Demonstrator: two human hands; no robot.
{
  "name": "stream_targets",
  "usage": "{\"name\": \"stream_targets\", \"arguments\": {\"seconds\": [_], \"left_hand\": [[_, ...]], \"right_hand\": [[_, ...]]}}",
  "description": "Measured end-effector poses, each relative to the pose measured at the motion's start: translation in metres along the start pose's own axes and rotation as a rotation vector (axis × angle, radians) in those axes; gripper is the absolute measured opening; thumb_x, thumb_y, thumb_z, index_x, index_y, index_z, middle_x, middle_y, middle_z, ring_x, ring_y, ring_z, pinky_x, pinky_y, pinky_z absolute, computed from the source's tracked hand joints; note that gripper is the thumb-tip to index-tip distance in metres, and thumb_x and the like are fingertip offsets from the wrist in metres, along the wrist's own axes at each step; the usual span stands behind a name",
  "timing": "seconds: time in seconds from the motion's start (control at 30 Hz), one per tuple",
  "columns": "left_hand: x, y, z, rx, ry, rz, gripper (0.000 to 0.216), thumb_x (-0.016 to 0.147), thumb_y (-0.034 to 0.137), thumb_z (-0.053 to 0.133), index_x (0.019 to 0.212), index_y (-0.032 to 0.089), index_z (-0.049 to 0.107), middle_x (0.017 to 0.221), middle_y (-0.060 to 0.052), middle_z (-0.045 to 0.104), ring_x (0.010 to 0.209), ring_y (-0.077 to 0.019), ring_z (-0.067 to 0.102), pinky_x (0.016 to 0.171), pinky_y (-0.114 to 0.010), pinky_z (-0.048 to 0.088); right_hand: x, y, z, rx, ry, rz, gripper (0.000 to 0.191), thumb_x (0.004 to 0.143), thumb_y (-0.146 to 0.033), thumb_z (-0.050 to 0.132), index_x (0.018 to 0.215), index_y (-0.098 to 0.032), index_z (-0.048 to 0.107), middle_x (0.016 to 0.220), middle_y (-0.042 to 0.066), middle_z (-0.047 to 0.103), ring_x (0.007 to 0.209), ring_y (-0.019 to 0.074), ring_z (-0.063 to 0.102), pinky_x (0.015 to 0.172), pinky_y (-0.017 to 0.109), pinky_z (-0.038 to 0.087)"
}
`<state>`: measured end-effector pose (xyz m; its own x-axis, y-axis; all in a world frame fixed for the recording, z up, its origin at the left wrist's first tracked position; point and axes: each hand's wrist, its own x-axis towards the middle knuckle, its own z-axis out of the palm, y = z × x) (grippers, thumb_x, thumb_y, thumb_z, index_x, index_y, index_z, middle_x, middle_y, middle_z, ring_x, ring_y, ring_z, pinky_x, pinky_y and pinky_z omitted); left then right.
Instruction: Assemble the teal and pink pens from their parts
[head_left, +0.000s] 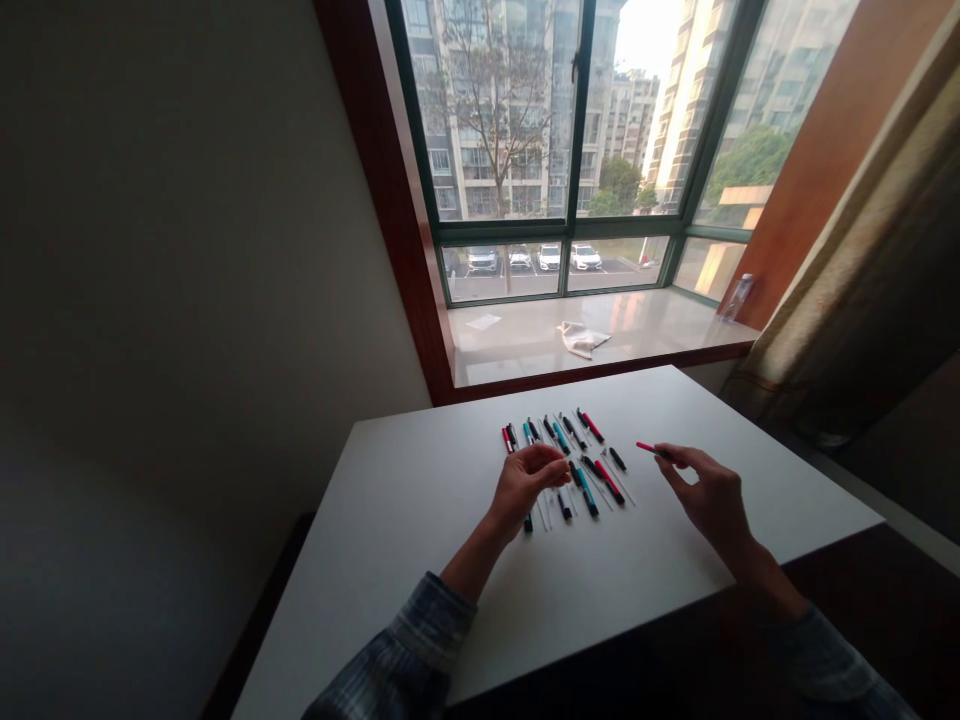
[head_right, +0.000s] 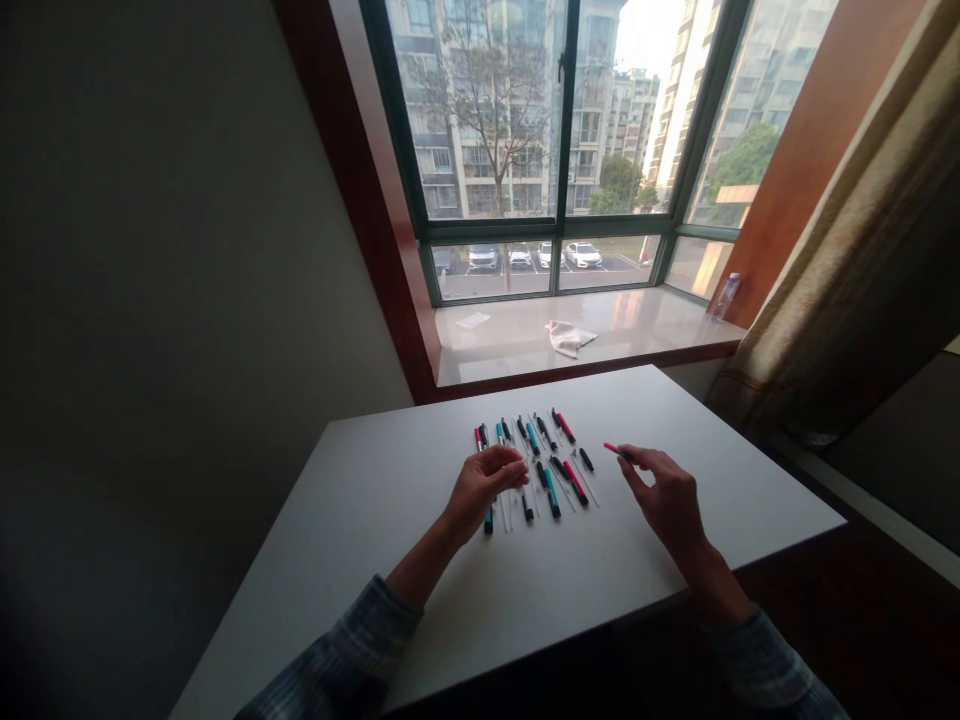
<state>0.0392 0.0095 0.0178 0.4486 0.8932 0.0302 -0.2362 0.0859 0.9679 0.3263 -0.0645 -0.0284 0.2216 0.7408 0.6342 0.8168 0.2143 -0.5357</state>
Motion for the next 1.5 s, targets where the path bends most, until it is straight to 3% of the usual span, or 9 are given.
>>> {"name": "stream_targets", "arguments": {"seconds": [0.13, 0.27, 0.7, 1.03, 1.13, 1.33, 1.5], "left_hand": [[0.000, -0.002, 0.000, 0.120, -0.003, 0.076, 0.030, 0.077, 0.037, 0.085, 0.087, 0.013, 0.070, 0.082, -0.006, 0.073, 0.074, -0.0168, 0.071, 0.073, -0.030, 0.059], [0.001, -0.006, -0.001, 0.292, -0.015, 0.185, 0.025, 0.079, 0.035, 0.082, 0.084, 0.013, 0.070, 0.082, -0.006, 0.073, 0.075, -0.0175, 0.070, 0.073, -0.032, 0.060], [0.003, -0.009, -0.004, 0.372, -0.024, 0.230, 0.024, 0.083, 0.037, 0.078, 0.085, 0.015, 0.070, 0.085, -0.007, 0.073, 0.077, -0.0171, 0.070, 0.076, -0.033, 0.060], [-0.001, -0.004, 0.000, 0.351, -0.055, 0.185, 0.027, 0.080, 0.040, 0.082, 0.088, 0.015, 0.074, 0.089, -0.008, 0.074, 0.081, -0.0182, 0.070, 0.081, -0.035, 0.060], [-0.002, -0.003, 0.002, 0.323, -0.080, 0.167, 0.027, 0.079, 0.039, 0.082, 0.090, 0.015, 0.075, 0.090, -0.008, 0.075, 0.083, -0.0193, 0.071, 0.083, -0.037, 0.061], [-0.005, 0.000, 0.009, 0.253, -0.177, 0.111, 0.028, 0.076, 0.037, 0.085, 0.087, 0.013, 0.076, 0.085, -0.009, 0.076, 0.077, -0.0195, 0.072, 0.077, -0.035, 0.060], [-0.007, 0.003, 0.011, 0.194, -0.215, 0.065, 0.031, 0.074, 0.037, 0.087, 0.087, 0.011, 0.076, 0.082, -0.010, 0.076, 0.075, -0.0193, 0.072, 0.074, -0.033, 0.059]], "right_hand": [[-0.021, 0.029, 0.001, -0.065, -0.166, 0.013, 0.032, 0.099, -0.042, 0.055, 0.118, -0.024, 0.073, 0.111, 0.010, 0.075, 0.089, 0.0265, 0.071, 0.081, 0.044, 0.059], [-0.028, 0.026, 0.004, -0.065, -0.260, 0.066, 0.033, 0.100, -0.039, 0.052, 0.125, -0.026, 0.070, 0.113, 0.009, 0.073, 0.093, 0.0259, 0.071, 0.081, 0.041, 0.060], [-0.029, -0.001, 0.008, -0.047, -0.327, 0.079, 0.037, 0.100, -0.044, 0.053, 0.127, -0.024, 0.068, 0.111, 0.010, 0.070, 0.092, 0.0246, 0.068, 0.082, 0.038, 0.057], [-0.021, -0.015, 0.011, 0.048, -0.258, 0.092, 0.035, 0.097, -0.049, 0.057, 0.116, -0.025, 0.074, 0.102, 0.009, 0.074, 0.083, 0.0254, 0.069, 0.074, 0.039, 0.057], [-0.015, -0.033, 0.010, 0.176, -0.204, 0.142, 0.037, 0.095, -0.053, 0.061, 0.112, -0.024, 0.076, 0.100, 0.009, 0.076, 0.078, 0.0243, 0.068, 0.070, 0.039, 0.057], [-0.007, -0.083, 0.027, 0.545, -0.250, 0.225, 0.035, 0.086, -0.051, 0.074, 0.105, -0.021, 0.078, 0.098, 0.008, 0.079, 0.081, 0.0234, 0.073, 0.073, 0.037, 0.061], [-0.007, -0.098, 0.042, 0.777, -0.311, 0.309, 0.029, 0.083, -0.047, 0.079, 0.096, -0.020, 0.080, 0.091, 0.007, 0.080, 0.083, 0.0242, 0.075, 0.077, 0.037, 0.063]]}}
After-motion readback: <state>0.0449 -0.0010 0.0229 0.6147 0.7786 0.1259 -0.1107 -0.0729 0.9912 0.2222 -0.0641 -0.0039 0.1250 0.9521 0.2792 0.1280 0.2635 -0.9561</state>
